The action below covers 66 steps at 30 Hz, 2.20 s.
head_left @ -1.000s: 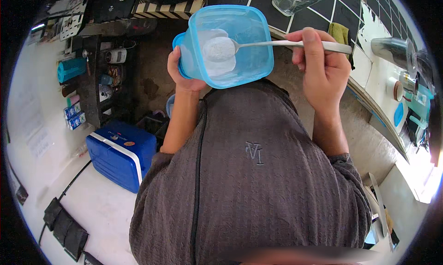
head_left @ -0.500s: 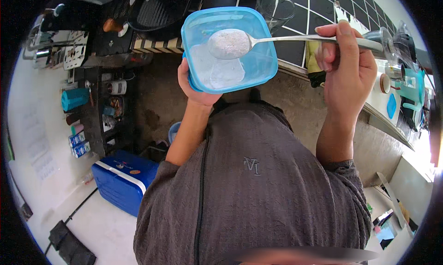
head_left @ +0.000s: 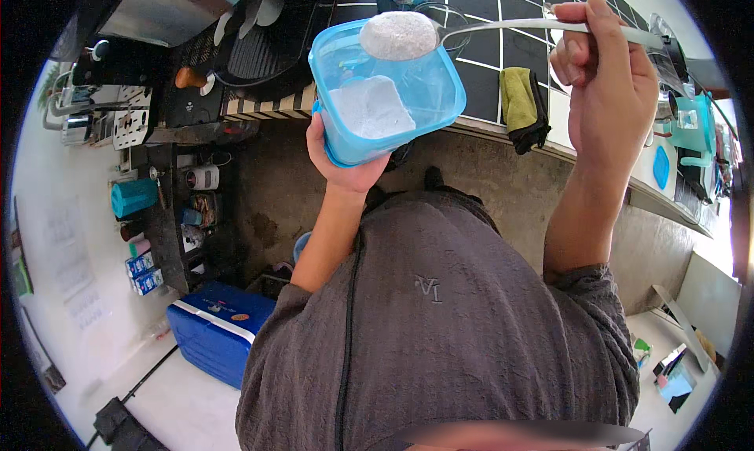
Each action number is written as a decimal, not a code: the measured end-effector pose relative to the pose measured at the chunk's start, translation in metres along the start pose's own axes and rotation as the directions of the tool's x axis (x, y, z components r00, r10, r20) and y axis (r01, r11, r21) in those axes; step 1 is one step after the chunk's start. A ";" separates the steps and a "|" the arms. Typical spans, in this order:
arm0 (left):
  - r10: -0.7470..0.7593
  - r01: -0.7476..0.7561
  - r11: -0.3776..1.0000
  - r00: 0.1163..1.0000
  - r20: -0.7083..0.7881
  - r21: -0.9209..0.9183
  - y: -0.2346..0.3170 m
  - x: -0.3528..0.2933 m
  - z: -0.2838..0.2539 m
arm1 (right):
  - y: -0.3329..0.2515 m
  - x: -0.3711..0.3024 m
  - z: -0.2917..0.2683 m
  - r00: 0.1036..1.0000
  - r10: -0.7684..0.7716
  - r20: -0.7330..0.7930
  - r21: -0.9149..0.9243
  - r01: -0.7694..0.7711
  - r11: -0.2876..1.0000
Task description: Preparing a flavored drink by adding powder, syrup, and water into a glass and stirring.
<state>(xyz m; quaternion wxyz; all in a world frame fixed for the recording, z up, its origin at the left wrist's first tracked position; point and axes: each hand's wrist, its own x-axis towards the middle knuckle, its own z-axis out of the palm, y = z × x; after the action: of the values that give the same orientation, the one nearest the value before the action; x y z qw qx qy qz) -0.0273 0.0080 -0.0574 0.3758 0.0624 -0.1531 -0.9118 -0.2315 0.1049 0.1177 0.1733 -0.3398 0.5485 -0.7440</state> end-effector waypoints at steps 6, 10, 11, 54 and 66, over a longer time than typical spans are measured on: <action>-0.004 0.004 1.000 1.000 -0.028 0.021 -0.002 -0.003 0.000 | -0.013 0.007 0.001 0.995 0.017 -0.099 -0.119 -0.029 0.992; 0.003 -0.002 1.000 0.998 -0.058 0.027 -0.002 -0.010 -0.011 | -0.005 0.010 0.010 0.970 -0.129 -0.206 -0.171 0.094 0.981; 0.001 0.001 1.000 0.998 -0.057 0.026 -0.002 -0.011 -0.013 | -0.005 0.011 0.007 0.968 -0.117 -0.224 -0.166 0.080 0.983; 0.016 0.011 0.927 0.998 0.069 -0.375 0.023 -0.023 -0.061 | 0.022 -0.048 -0.014 0.887 -0.338 0.315 -0.045 0.370 0.928; 0.063 -0.055 0.986 0.997 -0.045 0.156 0.026 -0.021 -0.030 | 0.049 -0.065 0.015 0.619 -0.297 0.727 -0.246 0.640 0.728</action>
<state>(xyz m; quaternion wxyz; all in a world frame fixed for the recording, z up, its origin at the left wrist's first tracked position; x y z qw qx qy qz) 0.0120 -0.0019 -0.0775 0.4002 0.1095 -0.2158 -0.8839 -0.1803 0.1191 0.0543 0.0509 -0.7403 0.5086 -0.4367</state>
